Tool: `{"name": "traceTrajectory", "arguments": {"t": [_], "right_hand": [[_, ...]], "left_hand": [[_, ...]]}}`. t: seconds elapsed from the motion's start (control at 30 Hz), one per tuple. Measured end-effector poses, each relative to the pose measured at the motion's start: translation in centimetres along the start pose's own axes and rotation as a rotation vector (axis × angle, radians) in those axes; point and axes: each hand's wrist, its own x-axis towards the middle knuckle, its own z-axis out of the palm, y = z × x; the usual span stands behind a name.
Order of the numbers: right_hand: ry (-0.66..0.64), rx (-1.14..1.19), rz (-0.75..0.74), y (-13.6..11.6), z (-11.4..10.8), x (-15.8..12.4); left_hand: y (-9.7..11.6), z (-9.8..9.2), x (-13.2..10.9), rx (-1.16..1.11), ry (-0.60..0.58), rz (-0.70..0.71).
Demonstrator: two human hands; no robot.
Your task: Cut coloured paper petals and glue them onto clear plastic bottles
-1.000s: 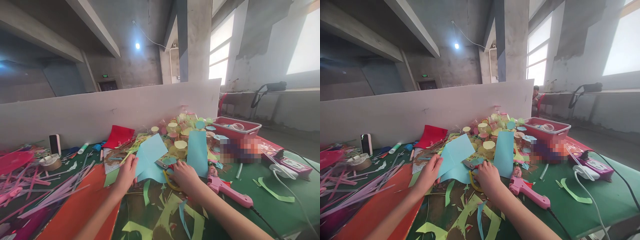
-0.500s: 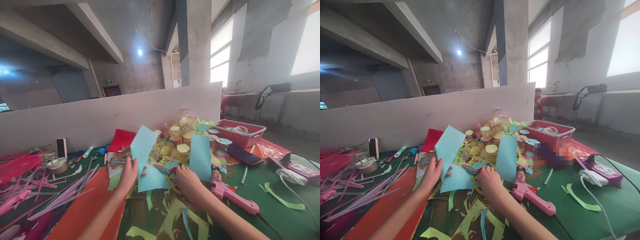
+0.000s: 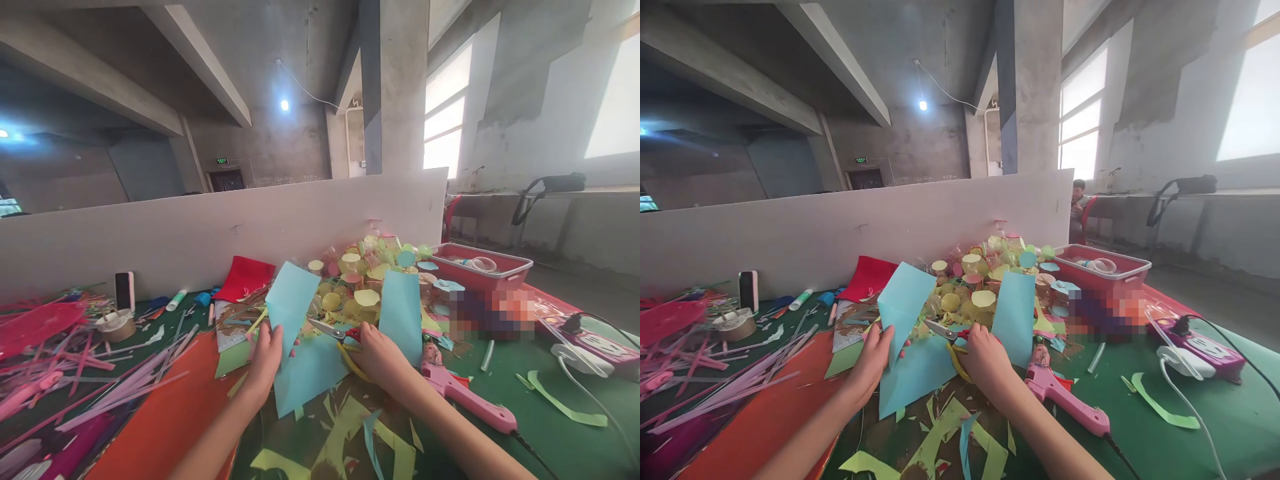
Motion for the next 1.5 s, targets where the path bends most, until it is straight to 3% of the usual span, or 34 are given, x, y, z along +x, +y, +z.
{"name": "traceTrajectory", "arguments": {"t": [0.17,0.27,0.43,0.73,1.17,1.5], "right_hand": [[-0.069,0.279,-0.079,0.7,-0.4,0.1],[-0.13,0.34,-0.162,0.8,-0.7,0.0],[-0.246,0.452,-0.142,0.3,-1.6,-0.4],[-0.429,0.66,-0.227,0.0,-3.0,-1.1],[-0.429,0.588,-0.133,-0.1,-3.5,-1.3],[-0.436,0.643,-0.159,0.3,-3.4,-1.3]], "left_hand": [[0.0,-0.2,0.1,0.014,0.002,0.044],[-0.1,-0.4,0.4,-0.003,0.01,0.092],[0.1,-0.8,0.5,-0.04,0.039,0.156],[1.0,-0.9,0.0,-0.055,0.129,0.138],[1.1,-1.1,-0.1,-0.02,0.145,0.181],[1.6,0.0,-1.6,0.066,0.053,0.177]]}}
